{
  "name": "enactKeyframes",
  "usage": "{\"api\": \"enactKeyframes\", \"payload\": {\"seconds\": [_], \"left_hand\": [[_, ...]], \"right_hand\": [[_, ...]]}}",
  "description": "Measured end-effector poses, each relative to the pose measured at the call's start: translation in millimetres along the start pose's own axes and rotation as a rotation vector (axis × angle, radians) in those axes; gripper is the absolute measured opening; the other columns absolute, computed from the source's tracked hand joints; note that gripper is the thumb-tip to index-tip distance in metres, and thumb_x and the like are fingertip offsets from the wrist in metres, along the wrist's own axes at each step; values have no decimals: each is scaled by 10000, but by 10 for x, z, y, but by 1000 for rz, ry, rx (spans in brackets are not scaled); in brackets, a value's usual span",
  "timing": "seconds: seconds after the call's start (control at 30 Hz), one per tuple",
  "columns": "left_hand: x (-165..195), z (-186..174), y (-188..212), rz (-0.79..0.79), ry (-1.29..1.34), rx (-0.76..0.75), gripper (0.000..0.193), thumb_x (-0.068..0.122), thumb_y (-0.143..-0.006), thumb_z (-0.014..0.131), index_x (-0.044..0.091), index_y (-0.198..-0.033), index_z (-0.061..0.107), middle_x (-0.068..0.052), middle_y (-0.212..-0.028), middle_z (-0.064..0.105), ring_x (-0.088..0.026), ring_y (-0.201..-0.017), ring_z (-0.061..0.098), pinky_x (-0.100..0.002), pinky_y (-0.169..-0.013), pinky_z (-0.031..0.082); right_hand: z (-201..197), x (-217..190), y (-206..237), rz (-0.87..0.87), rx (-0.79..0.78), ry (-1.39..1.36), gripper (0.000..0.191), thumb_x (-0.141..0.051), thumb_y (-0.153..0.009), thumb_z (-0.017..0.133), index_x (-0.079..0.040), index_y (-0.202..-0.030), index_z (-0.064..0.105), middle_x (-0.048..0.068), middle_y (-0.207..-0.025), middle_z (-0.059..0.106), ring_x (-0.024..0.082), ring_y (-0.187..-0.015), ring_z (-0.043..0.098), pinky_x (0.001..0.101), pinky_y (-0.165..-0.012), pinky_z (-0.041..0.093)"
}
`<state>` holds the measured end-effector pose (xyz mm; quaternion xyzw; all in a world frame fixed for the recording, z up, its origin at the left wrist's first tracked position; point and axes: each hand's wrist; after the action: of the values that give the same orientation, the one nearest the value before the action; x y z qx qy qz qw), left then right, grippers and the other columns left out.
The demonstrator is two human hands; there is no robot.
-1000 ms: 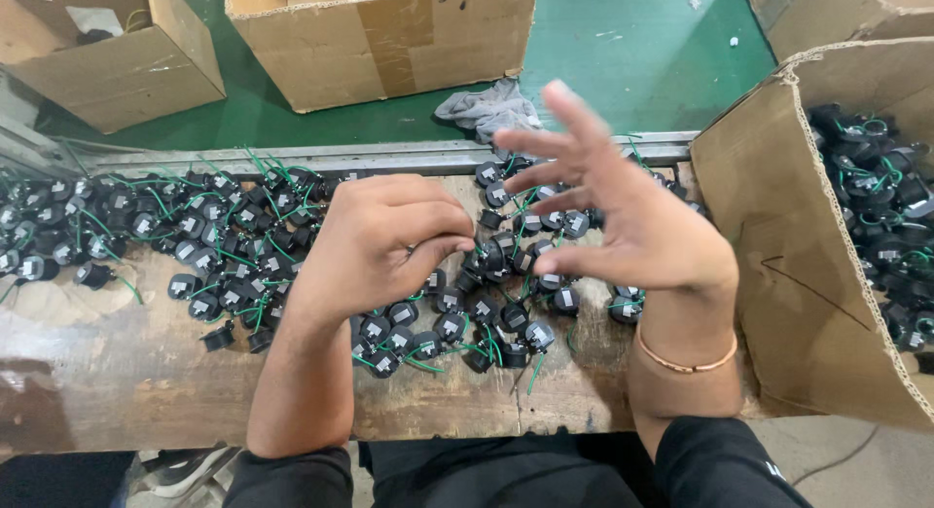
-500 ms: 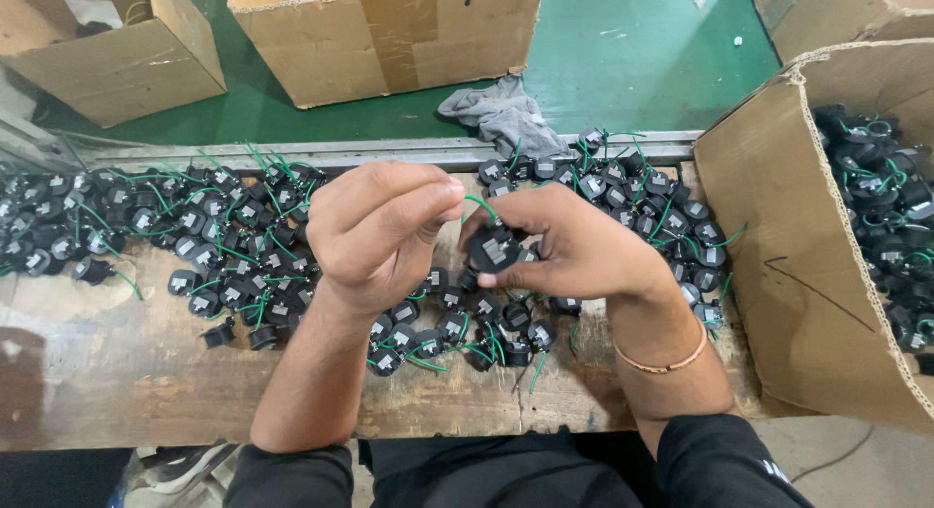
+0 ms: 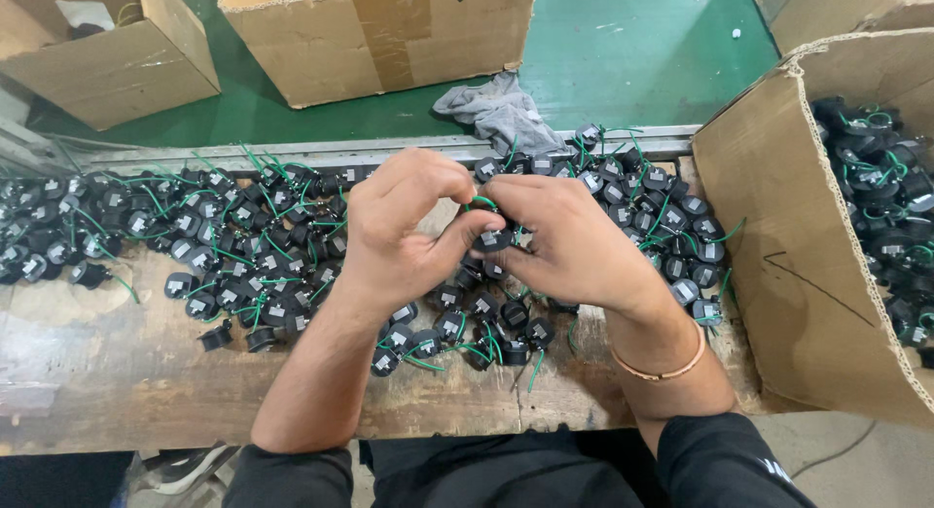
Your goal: The person picks up black plug-shaped components with green wires from the workbench, twists and coils the wire around each component by hand, and places the finished pieces into a cardboard box beside the bench. They occasionally gather loose components from the bench and continue coiling one piece at a time.
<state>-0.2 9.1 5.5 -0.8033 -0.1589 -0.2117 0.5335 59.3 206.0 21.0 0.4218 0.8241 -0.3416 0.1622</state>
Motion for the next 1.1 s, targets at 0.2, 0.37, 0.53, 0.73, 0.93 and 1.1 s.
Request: {"api": "enactKeyframes", "payload": {"seconds": [0.2,0.37,0.53,0.73,0.93,1.1], "left_hand": [[43,-9,3,-4,-171,-58,322,270,-865,871,62,-899,628,-74,-960,681,-291,-949,676,-391,-837,550],[-94,-175,40,-218,-323,-351,364,418,-917,778,74,-875,667,-74,-1014,730,-328,-963,692,-422,-746,538],[-518,-33,155,-610,-628,-1110,475,580,-619,856,189,-880,783,-83,-914,758,-311,-930,715,-458,-785,562],[-799,495,407,-615,-748,-1363,570,446,-557,974,115,-983,791,-122,-1043,752,-325,-1009,719,-448,-852,566],[-877,557,492,-630,-742,-1393,492,341,-601,962,102,-997,796,-123,-1066,763,-323,-1029,724,-450,-848,575],[-972,581,593,-618,-791,-1327,355,219,-660,898,108,-983,803,-122,-1057,761,-315,-1024,730,-440,-846,577]], "right_hand": [[-66,-50,1,9,57,77,343,-101,-699,819,1,-965,628,157,-858,618,388,-823,616,433,-670,495],[-186,-99,22,-9,153,15,304,-90,-816,841,-19,-1064,679,119,-960,696,307,-888,691,370,-770,546],[-316,-115,71,49,240,-17,360,-31,-820,831,-22,-1157,706,87,-1041,733,208,-951,732,309,-849,568],[-381,-90,112,61,282,-77,348,-36,-864,834,-4,-1181,696,84,-1045,723,167,-953,720,284,-858,566],[-415,-57,141,49,278,-67,332,-46,-863,836,-3,-1160,694,86,-1034,717,171,-947,716,285,-849,561],[-437,-83,157,53,277,-59,320,-50,-866,842,-4,-1148,697,78,-1012,708,167,-927,707,281,-845,556]]}}
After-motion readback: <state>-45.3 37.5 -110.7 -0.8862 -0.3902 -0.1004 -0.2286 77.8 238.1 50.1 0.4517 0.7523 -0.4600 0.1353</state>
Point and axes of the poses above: each hand's wrist, its own y-axis away from the middle knuckle, its own z-axis out of the palm, x = y × z
